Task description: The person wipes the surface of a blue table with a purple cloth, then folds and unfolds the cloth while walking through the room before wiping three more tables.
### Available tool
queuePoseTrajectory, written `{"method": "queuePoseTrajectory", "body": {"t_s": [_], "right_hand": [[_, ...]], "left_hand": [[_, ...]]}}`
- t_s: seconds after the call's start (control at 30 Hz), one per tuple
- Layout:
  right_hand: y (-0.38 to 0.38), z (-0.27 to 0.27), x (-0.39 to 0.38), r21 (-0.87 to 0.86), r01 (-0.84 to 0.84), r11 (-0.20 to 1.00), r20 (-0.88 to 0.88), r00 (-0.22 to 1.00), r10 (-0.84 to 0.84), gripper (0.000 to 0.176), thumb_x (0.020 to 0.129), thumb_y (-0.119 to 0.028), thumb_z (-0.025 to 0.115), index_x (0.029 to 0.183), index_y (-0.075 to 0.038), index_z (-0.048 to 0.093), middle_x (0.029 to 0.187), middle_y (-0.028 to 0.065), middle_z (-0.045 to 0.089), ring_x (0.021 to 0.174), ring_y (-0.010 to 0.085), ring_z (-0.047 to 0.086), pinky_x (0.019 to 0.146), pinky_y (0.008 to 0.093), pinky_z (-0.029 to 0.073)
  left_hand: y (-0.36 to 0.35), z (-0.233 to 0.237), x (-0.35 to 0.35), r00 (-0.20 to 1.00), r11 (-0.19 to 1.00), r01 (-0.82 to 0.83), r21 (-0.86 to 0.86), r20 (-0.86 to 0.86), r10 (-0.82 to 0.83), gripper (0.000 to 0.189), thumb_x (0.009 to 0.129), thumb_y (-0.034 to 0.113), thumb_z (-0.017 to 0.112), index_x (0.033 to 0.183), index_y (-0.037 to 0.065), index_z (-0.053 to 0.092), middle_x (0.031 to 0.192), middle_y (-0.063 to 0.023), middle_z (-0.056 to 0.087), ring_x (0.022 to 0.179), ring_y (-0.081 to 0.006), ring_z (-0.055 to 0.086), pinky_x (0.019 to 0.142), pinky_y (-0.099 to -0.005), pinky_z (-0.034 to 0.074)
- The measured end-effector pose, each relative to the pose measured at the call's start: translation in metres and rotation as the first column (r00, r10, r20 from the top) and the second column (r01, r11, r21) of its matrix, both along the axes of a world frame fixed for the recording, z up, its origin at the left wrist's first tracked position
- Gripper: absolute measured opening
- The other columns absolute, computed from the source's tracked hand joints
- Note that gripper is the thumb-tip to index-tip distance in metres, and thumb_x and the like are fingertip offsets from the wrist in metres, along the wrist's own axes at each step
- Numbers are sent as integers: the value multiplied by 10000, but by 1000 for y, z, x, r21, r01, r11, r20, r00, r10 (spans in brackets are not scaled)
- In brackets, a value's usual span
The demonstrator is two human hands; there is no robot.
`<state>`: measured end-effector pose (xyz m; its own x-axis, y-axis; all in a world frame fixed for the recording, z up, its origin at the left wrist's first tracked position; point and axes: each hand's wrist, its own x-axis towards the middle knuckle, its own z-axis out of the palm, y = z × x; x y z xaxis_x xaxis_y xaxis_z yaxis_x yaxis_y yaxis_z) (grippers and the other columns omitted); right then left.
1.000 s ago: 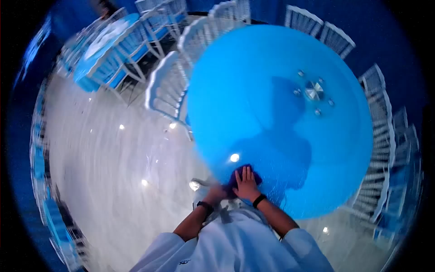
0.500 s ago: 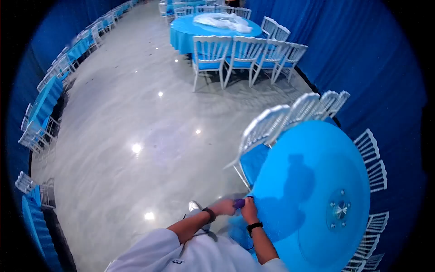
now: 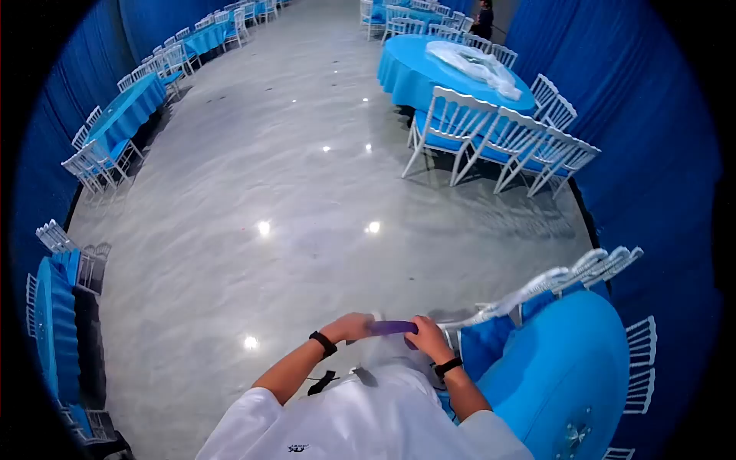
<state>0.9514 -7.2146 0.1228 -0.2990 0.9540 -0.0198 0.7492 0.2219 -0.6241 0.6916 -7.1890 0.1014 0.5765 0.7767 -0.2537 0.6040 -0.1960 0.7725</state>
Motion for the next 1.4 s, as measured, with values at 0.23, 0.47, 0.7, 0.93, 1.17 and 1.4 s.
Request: {"method": "queuePoseTrajectory", "body": {"t_s": [0.23, 0.47, 0.7, 0.93, 1.17, 1.4], "right_hand": [[174, 7, -71, -322, -143, 936, 38, 986, 163, 247, 745, -151, 675, 936, -40, 565, 886, 169, 625, 832, 341, 605, 724, 409, 475], [354, 4, -153, -70, -288, 955, -104, 954, 280, 363, 746, -124, 665, 1092, -60, 576, 977, 159, 624, 917, 326, 600, 803, 389, 486], [535, 32, -285, -137, -613, 778, -89, 790, 606, 425, 718, -125, 657, 1134, -73, 582, 1071, 136, 607, 1052, 318, 542, 910, 399, 443], [709, 10, -417, -293, -737, 609, -174, 668, 724, 330, 766, -164, 628, 1080, -65, 612, 1021, 140, 621, 1001, 332, 546, 865, 404, 442], [876, 24, -541, -167, -527, 834, -81, 850, 521, 198, 781, -154, 658, 930, -38, 599, 840, 141, 595, 764, 310, 577, 705, 383, 477], [1056, 38, -674, -32, -423, 906, -179, 894, 411, 266, 745, -134, 723, 829, -34, 491, 746, 123, 541, 667, 253, 539, 606, 339, 439]], "left_hand": [[150, 15, -81, 988, 999, 6, 54, -153, 2, 192, 737, 176, 632, 882, 65, 574, 775, -135, 600, 774, -317, 572, 683, -421, 460], [259, 32, -171, 784, 771, -385, -507, 261, 563, 286, 937, 303, 478, 921, 39, 586, 765, -14, 560, 679, -152, 483, 651, -293, 426], [371, 39, -286, 634, 685, -533, -498, 302, 712, 163, 894, 186, 604, 967, 42, 626, 856, 4, 594, 795, -89, 519, 731, -250, 436], [524, 24, -419, 471, 616, -545, -569, 400, 786, 209, 785, 45, 649, 983, 59, 583, 816, 19, 551, 797, -89, 513, 735, -238, 432], [738, 55, -556, 797, 821, -540, -183, 203, 569, 219, 831, 252, 631, 937, 61, 643, 762, -94, 608, 675, -223, 557, 652, -335, 458], [926, 69, -703, 924, 899, -381, 215, 115, 365, 175, 876, 237, 609, 860, 63, 625, 778, -99, 571, 699, -269, 538, 642, -349, 443]]}}
